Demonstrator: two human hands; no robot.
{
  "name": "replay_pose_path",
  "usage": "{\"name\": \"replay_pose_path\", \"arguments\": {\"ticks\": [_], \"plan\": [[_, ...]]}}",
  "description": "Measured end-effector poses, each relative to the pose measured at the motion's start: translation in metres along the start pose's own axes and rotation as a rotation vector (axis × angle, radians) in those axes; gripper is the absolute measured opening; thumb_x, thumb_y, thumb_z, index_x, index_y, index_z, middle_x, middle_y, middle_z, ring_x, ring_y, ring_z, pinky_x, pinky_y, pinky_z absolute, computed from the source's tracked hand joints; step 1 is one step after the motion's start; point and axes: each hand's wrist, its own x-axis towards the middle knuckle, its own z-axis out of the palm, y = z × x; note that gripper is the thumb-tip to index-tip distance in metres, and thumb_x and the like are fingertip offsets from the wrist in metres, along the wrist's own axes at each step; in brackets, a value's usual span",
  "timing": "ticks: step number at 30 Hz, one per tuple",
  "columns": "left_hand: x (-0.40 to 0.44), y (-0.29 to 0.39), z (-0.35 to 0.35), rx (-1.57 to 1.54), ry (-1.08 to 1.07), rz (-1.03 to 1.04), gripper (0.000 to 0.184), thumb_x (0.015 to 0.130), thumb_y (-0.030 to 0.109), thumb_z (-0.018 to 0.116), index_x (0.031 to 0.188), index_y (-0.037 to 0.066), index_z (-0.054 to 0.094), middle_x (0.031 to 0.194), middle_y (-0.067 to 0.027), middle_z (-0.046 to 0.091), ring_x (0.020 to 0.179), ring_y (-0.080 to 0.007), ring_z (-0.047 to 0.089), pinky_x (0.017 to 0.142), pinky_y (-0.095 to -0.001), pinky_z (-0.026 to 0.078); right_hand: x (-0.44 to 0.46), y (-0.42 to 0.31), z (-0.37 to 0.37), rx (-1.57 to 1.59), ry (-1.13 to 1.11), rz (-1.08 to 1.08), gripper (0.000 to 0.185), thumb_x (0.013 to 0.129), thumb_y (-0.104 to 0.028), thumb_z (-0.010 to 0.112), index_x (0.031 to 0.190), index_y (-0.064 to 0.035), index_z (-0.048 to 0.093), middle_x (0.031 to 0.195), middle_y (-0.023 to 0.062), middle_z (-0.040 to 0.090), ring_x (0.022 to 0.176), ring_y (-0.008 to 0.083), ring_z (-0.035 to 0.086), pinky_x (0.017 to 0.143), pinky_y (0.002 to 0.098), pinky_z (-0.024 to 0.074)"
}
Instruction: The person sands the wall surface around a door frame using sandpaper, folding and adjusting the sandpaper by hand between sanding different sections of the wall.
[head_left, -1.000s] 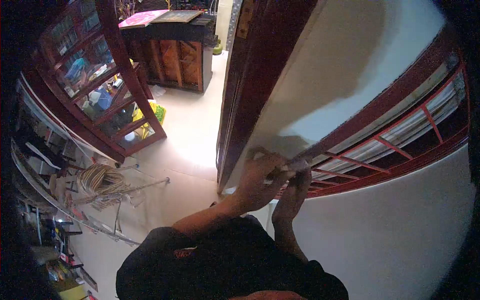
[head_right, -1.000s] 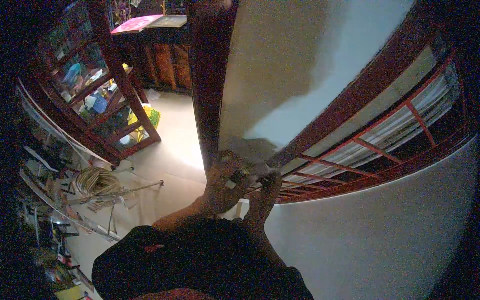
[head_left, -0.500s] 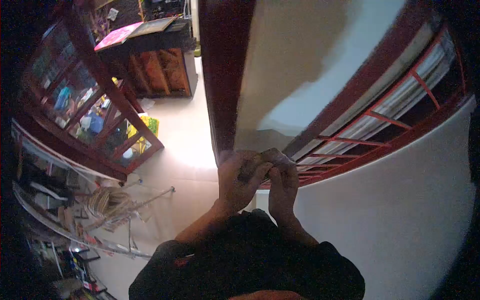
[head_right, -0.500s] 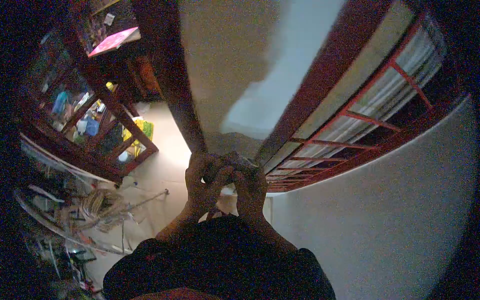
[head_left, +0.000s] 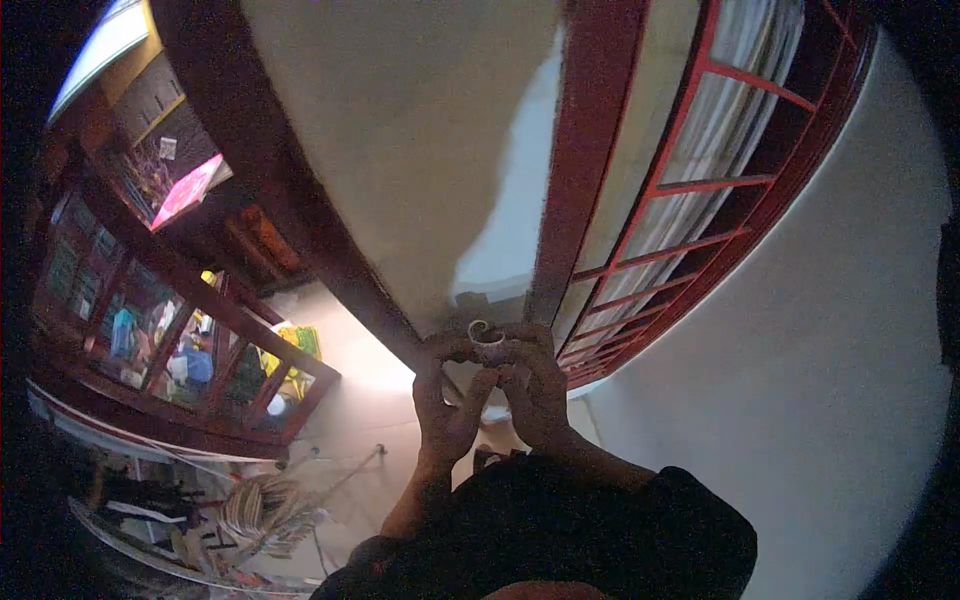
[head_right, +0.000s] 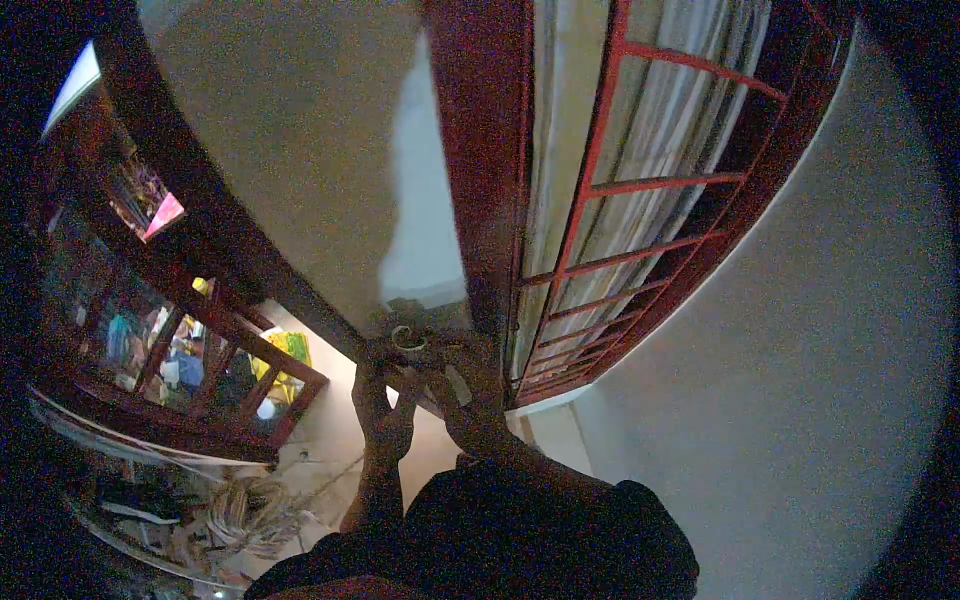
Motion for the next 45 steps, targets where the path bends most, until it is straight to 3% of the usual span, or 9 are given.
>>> {"name": "replay_pose_path", "arguments": {"ticks": [3, 6, 14, 17, 20, 21, 25, 27, 45], "plan": [[0.000, 0.001, 0.004, -0.085, 0.071, 0.033, 0.037, 0.086, 0.014, 0.070, 0.117, 0.001, 0.055, 0.105, -0.0115, 0.063, 0.100, -0.0226, 0.059, 0.089, -0.0371, 0.046, -0.001, 0.000, -0.003, -0.041, -0.044, 0.126, 0.025, 0.091, -0.027, 0.066, 0.109, -0.0092, 0.062, 0.119, 0.0119, 0.056, 0.110, 0.0289, 0.053, 0.097, 0.0424, 0.0410], [0.002, 0.004, -0.004, -0.122, -0.041, -0.012, 0.037, 0.087, 0.014, 0.069, 0.118, 0.001, 0.055, 0.106, -0.0112, 0.062, 0.101, -0.0222, 0.058, 0.090, -0.0373, 0.045, 0.003, 0.004, -0.005, -0.130, -0.084, -0.120, 0.025, 0.086, -0.021, 0.070, 0.108, -0.0112, 0.065, 0.116, 0.0114, 0.057, 0.110, 0.0303, 0.052, 0.097, 0.0454, 0.0361], [0.004, 0.011, 0.004, -0.076, 0.009, -0.073, 0.016, 0.092, 0.008, 0.061, 0.105, -0.002, 0.059, 0.099, -0.0111, 0.063, 0.092, -0.0175, 0.061, 0.082, -0.0307, 0.048, -0.004, 0.003, -0.015, -0.307, -0.122, -0.240, 0.030, 0.081, -0.013, 0.071, 0.110, -0.0100, 0.067, 0.113, 0.0112, 0.057, 0.101, 0.0286, 0.053, 0.090, 0.0442, 0.0382], [-0.002, 0.007, 0.006, -0.119, 0.029, -0.067, 0.013, 0.093, 0.006, 0.059, 0.102, -0.003, 0.059, 0.099, -0.0105, 0.064, 0.092, -0.0169, 0.061, 0.081, -0.0297, 0.048, -0.015, 0.014, -0.007, -0.049, 0.150, -0.116, 0.028, 0.085, -0.016, 0.068, 0.111, -0.0057, 0.063, 0.106, 0.0132, 0.056, 0.093, 0.0269, 0.055, 0.084, 0.0408, 0.0421], [-0.007, 0.008, 0.006, -0.171, 0.035, -0.102, 0.012, 0.093, 0.005, 0.059, 0.102, -0.003, 0.059, 0.099, -0.0104, 0.064, 0.091, -0.0169, 0.061, 0.081, -0.0304, 0.048, -0.020, 0.010, -0.016, 0.016, 0.117, 0.165, 0.031, 0.085, -0.010, 0.068, 0.114, -0.0029, 0.061, 0.112, 0.0162, 0.060, 0.100, 0.0266, 0.061, 0.087, 0.0402, 0.0491], [-0.008, 0.011, 0.005, -0.192, 0.008, -0.112, 0.012, 0.093, 0.005, 0.060, 0.102, -0.003, 0.059, 0.099, -0.0104, 0.065, 0.091, -0.0168, 0.061, 0.082, -0.0309, 0.048, -0.011, -0.002, -0.021, -0.255, 0.074, -0.020, 0.024, 0.086, -0.007, 0.066, 0.110, -0.0043, 0.064, 0.105, 0.0148, 0.063, 0.096, 0.0272, 0.063, 0.086, 0.0372, 0.0499], [-0.018, 0.018, 0.005, -0.266, 0.015, -0.206, 0.016, 0.091, 0.008, 0.063, 0.103, -0.001, 0.059, 0.096, -0.0098, 0.065, 0.089, -0.0163, 0.062, 0.081, -0.0323, 0.049, -0.020, 0.003, -0.022, -0.195, -0.047, 0.105, 0.021, 0.084, -0.008, 0.069, 0.104, -0.0052, 0.066, 0.099, 0.0138, 0.063, 0.094, 0.0276, 0.064, 0.084, 0.0355, 0.0504], [-0.018, 0.020, 0.002, -0.302, 0.019, -0.245, 0.018, 0.090, 0.009, 0.064, 0.104, -0.001, 0.059, 0.095, -0.0095, 0.066, 0.088, -0.0163, 0.062, 0.081, -0.0322, 0.049, -0.021, 0.003, -0.019, -0.124, -0.009, 0.011, 0.011, 0.088, -0.007, 0.065, 0.097, -0.0008, 0.062, 0.094, 0.0109, 0.058, 0.089, 0.0201, 0.058, 0.081, 0.0322, 0.0450], [-0.023, 0.019, -0.012, -0.104, -0.035, -0.137, 0.014, 0.090, 0.009, 0.064, 0.101, 0.000, 0.065, 0.094, -0.0098, 0.069, 0.088, -0.0161, 0.064, 0.081, -0.0318, 0.050, -0.032, -0.002, -0.016, -0.195, -0.027, 0.088, 0.020, 0.078, 0.002, 0.072, 0.094, -0.0021, 0.060, 0.097, 0.0110, 0.058, 0.089, 0.0176, 0.058, 0.079, 0.0283, 0.0454]]}}
